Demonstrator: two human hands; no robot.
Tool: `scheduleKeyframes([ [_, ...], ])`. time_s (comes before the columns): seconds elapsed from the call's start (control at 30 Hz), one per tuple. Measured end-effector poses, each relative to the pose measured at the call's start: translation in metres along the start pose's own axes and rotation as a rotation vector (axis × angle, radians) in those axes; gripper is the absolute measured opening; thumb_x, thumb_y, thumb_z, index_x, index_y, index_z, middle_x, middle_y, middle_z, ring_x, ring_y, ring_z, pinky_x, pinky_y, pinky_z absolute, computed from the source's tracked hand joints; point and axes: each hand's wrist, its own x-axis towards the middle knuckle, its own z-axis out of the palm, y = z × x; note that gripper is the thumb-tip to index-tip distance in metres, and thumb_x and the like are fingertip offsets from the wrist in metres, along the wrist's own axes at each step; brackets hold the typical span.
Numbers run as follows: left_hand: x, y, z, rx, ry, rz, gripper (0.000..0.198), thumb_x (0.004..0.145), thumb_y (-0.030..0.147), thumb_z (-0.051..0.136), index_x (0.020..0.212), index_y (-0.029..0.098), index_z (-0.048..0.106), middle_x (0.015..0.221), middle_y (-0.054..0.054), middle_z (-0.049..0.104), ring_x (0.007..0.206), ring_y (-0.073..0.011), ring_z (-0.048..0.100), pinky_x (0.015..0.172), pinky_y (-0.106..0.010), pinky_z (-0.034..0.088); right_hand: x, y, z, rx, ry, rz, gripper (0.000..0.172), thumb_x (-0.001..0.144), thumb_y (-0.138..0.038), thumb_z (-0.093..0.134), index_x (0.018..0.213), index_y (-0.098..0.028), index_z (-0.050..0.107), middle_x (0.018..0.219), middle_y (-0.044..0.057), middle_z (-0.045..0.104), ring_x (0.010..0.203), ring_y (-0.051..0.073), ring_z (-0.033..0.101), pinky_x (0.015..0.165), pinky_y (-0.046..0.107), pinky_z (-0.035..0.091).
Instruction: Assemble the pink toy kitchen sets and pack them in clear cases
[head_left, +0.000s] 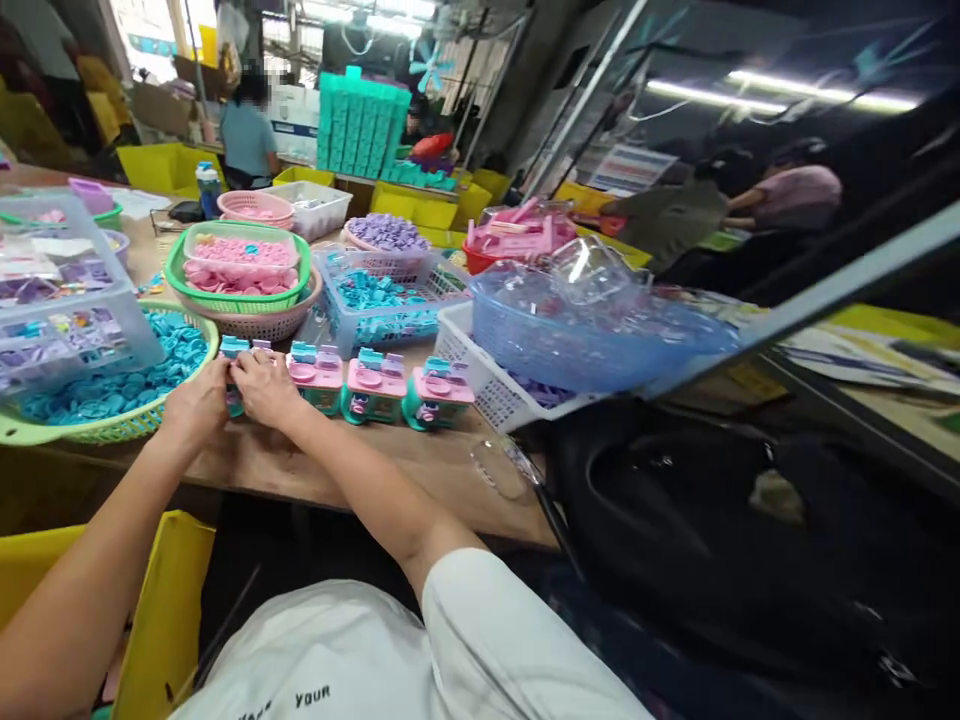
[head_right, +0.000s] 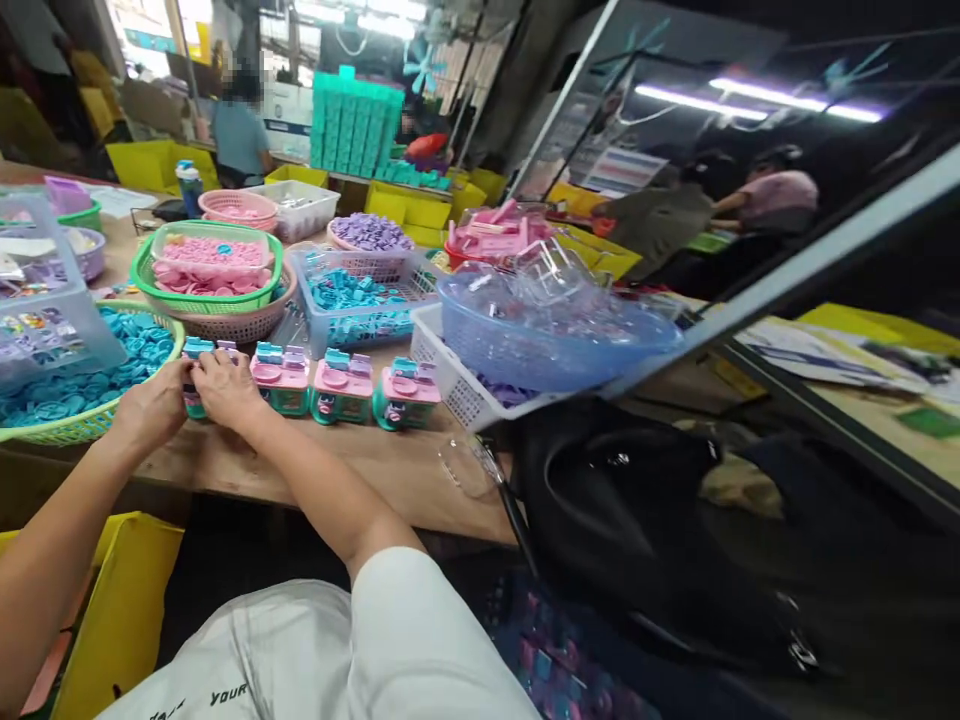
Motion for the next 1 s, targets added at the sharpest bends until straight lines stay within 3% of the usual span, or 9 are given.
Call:
scheduleKeyframes([
  [0.17,0.001,0.010,-0.004,0.018,-0.008,-0.006,0.040,0.091,0.014,0.034,0.126,0.017,0.054,0.119,-0.019,0.068,0.096,-0.0329,0.070,0.076,-0.046,0.055,-0.050,0.010,-0.015,0.106,-0.002,0.050,0.056,0.094,-0.017,0.052,0.149,-0.020,0.043,0.157,0.011,0.043,0.141,0.030,0.037,0.112,0.051,0.031],
  [0.27,-0.010,0.029,-0.003,0.014,-0.047,-0.084,0.033,0.090,0.009,0.042,0.119,0.013,0.057,0.107,-0.015,0.070,0.089,-0.0256,0.070,0.078,-0.036,0.054,-0.098,0.018,-0.025,0.180,-0.076,0.100,0.038,0.091,-0.015,0.060,0.128,-0.019,0.064,0.141,0.014,0.058,0.132,0.029,0.047,0.106,0.048,0.039],
  [0.33,-0.015,0.037,-0.004,-0.002,-0.050,-0.118,0.034,0.088,0.008,0.048,0.120,0.011,0.059,0.111,-0.015,0.069,0.089,-0.0228,0.070,0.079,-0.032,0.054,-0.121,0.031,-0.026,0.213,-0.085,0.079,0.022,0.088,-0.014,0.064,0.108,-0.020,0.073,0.125,0.012,0.067,0.122,0.030,0.054,0.099,0.048,0.044],
  [0.47,-0.025,0.019,-0.021,-0.038,0.075,-0.225,0.041,0.089,0.008,0.044,0.124,0.016,0.064,0.128,-0.014,0.065,0.103,-0.0225,0.070,0.086,-0.029,0.053,-0.127,0.048,-0.024,0.321,0.046,-0.050,0.012,0.086,-0.014,0.068,0.094,-0.020,0.075,0.102,0.008,0.072,0.102,0.025,0.060,0.090,0.042,0.048],
  [0.53,-0.032,-0.005,-0.034,-0.016,0.066,-0.343,0.043,0.092,0.009,0.040,0.126,0.015,0.065,0.131,-0.014,0.065,0.115,-0.0240,0.066,0.096,-0.031,0.051,-0.111,0.042,-0.026,0.340,0.088,-0.118,0.011,0.087,-0.014,0.068,0.093,-0.020,0.075,0.098,0.007,0.072,0.098,0.024,0.059,0.088,0.040,0.049],
  [0.63,-0.032,-0.047,-0.048,0.049,-0.155,-0.479,0.043,0.092,0.014,0.043,0.129,0.011,0.066,0.131,-0.017,0.067,0.122,-0.0287,0.063,0.102,-0.036,0.048,-0.063,0.020,-0.036,0.300,0.053,-0.203,0.014,0.092,-0.017,0.062,0.096,-0.019,0.076,0.100,0.009,0.072,0.099,0.024,0.058,0.090,0.037,0.049],
  [0.73,-0.020,-0.078,-0.048,0.028,-0.359,-0.477,0.035,0.087,0.021,0.059,0.119,0.016,0.073,0.122,-0.012,0.073,0.111,-0.0268,0.068,0.095,-0.029,0.051,0.000,-0.007,-0.040,0.190,-0.091,-0.256,0.027,0.100,-0.018,0.049,0.108,-0.019,0.075,0.112,0.010,0.071,0.109,0.023,0.058,0.096,0.034,0.047],
  [0.83,-0.004,-0.091,-0.038,-0.015,-0.484,-0.429,0.042,0.081,0.028,0.070,0.122,0.025,0.072,0.128,-0.004,0.071,0.114,-0.0228,0.067,0.095,-0.022,0.050,0.059,-0.030,-0.030,0.043,-0.289,-0.279,0.036,0.100,-0.015,0.041,0.118,-0.017,0.072,0.123,0.013,0.069,0.118,0.024,0.059,0.098,0.032,0.047],
  [1.0,0.008,-0.095,-0.023,-0.028,-0.547,-0.360,0.059,0.078,0.027,0.073,0.137,0.022,0.063,0.134,-0.012,0.067,0.119,-0.0302,0.065,0.100,-0.031,0.050,0.123,-0.046,0.005,-0.074,-0.487,-0.293,0.032,0.092,-0.022,0.058,0.118,-0.010,0.073,0.116,0.019,0.073,0.109,0.027,0.067,0.092,0.030,0.051],
])
